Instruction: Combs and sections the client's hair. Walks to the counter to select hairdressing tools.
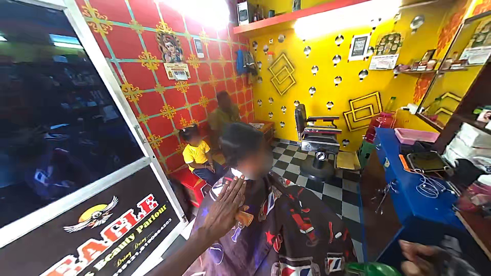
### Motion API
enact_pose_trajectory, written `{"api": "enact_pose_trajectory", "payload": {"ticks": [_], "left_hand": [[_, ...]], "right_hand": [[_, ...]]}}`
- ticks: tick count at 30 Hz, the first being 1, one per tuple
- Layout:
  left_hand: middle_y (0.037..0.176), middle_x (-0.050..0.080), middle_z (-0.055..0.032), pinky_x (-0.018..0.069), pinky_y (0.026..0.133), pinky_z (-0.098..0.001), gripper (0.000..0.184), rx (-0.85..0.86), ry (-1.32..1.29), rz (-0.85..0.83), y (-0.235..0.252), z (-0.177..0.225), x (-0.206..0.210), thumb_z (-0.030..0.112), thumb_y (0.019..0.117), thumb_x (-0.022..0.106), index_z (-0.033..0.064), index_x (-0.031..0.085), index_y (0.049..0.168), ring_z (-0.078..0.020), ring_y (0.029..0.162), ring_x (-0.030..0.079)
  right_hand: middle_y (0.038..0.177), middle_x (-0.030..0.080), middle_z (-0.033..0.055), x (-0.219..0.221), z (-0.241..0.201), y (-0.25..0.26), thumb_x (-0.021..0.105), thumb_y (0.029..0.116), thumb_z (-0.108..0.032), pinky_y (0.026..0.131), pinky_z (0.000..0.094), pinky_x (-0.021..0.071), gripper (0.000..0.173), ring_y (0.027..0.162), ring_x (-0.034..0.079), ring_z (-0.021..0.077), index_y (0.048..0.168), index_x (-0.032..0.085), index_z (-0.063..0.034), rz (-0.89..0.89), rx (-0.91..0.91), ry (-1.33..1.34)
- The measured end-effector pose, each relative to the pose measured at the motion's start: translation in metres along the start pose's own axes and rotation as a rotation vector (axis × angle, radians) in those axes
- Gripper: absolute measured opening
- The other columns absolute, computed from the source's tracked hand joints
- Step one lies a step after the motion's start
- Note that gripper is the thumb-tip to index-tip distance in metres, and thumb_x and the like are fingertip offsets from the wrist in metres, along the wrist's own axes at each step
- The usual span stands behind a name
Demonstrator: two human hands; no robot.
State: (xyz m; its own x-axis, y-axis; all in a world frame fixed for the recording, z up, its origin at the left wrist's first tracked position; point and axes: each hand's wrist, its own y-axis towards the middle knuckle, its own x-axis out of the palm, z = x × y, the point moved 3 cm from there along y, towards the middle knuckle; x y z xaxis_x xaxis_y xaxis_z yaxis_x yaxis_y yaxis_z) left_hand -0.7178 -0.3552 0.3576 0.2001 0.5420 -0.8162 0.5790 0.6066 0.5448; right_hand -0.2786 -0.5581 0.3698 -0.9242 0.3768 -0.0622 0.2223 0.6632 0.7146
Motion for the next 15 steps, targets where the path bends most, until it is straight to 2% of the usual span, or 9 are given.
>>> {"api": "enact_pose_trajectory", "payload": {"ticks": [3,4,6,7,8,10,13,15], "left_hand": [[0.165,0.033,-0.0164,0.0251,0.124,-0.0532,0.066,-0.007,0.055,0.042,0.0,-0.025,0.008,0.041,0.1055,0.043,-0.0005,0.038,0.156,-0.0307,0.153,0.03],[0.164,0.034,-0.0173,0.0262,0.124,-0.0539,0.066,-0.009,0.073,0.061,0.003,-0.031,0.008,0.038,0.1034,0.047,-0.0013,0.038,0.155,-0.0314,0.153,0.031],[0.163,0.035,-0.0185,0.0263,0.123,-0.0539,0.069,-0.021,0.081,0.061,0.011,-0.038,0.005,0.027,0.0954,0.062,-0.0022,0.04,0.154,-0.0318,0.153,0.032],[0.163,0.035,-0.0193,0.0253,0.124,-0.0536,0.071,-0.03,0.073,0.056,0.015,-0.04,0.003,0.022,0.0923,0.065,-0.0029,0.041,0.154,-0.0319,0.153,0.031],[0.163,0.035,-0.0195,0.0251,0.124,-0.0534,0.067,-0.031,0.081,0.066,0.019,-0.041,0.003,0.025,0.0953,0.061,-0.0029,0.041,0.153,-0.032,0.153,0.031],[0.161,0.04,-0.0167,0.0279,0.123,-0.0542,0.061,-0.024,0.112,0.101,0.026,-0.042,0.003,0.04,0.107,0.042,0.0005,0.045,0.153,-0.0308,0.151,0.035],[0.16,0.043,-0.0134,0.0294,0.121,-0.0569,0.061,-0.018,0.105,0.073,0.033,-0.034,0.001,0.044,0.1092,0.036,0.0037,0.044,0.154,-0.0304,0.149,0.038],[0.158,0.045,-0.0122,0.0306,0.119,-0.058,0.061,-0.005,0.121,0.096,0.038,-0.03,0.001,0.045,0.1091,0.036,0.0042,0.045,0.153,-0.0306,0.148,0.04]], "right_hand": [[0.122,0.069,0.0031,0.07,0.013,0.021,0.077,0.0913,-0.022,0.105,0.0461,0.0527,0.048,0.117,0.065,0.0217,0.132,0.057,-0.0082,-0.093,0.001,0.161],[0.121,0.07,0.0042,0.092,0.014,0.03,0.078,0.0908,-0.023,0.104,0.0471,0.0533,0.048,0.116,0.066,0.0238,0.133,0.058,-0.01,-0.119,-0.013,0.211],[0.119,0.07,0.0085,0.131,0.006,0.043,0.079,0.0905,-0.026,0.102,0.0486,0.0549,0.05,0.114,0.067,0.0275,0.131,0.057,-0.0056,-0.176,-0.02,0.261],[0.118,0.07,0.0098,0.147,-0.002,0.048,0.079,0.0906,-0.027,0.101,0.0481,0.0557,0.051,0.112,0.067,0.0278,0.13,0.057,-0.0029,-0.203,-0.012,0.269],[0.117,0.07,0.0107,0.162,-0.009,0.053,0.078,0.0908,-0.027,0.1,0.0472,0.0564,0.051,0.111,0.068,0.0278,0.129,0.057,-0.0008,-0.231,-0.007,0.276],[0.113,0.071,0.0117,0.185,-0.02,0.063,0.079,0.0904,-0.03,0.097,0.0459,0.0575,0.051,0.109,0.069,0.0271,0.126,0.059,0.0011,-0.29,-0.018,0.272],[0.111,0.072,0.0101,0.209,-0.032,0.075,0.08,0.0894,-0.031,0.095,0.0427,0.0585,0.051,0.107,0.069,0.0235,0.123,0.06,0.0023,-0.356,-0.029,0.24],[0.111,0.071,0.0089,0.22,-0.035,0.081,0.08,0.0882,-0.033,0.094,0.0394,0.059,0.054,0.106,0.069,0.0204,0.123,0.059,0.0032,-0.374,-0.027,0.194]]}}
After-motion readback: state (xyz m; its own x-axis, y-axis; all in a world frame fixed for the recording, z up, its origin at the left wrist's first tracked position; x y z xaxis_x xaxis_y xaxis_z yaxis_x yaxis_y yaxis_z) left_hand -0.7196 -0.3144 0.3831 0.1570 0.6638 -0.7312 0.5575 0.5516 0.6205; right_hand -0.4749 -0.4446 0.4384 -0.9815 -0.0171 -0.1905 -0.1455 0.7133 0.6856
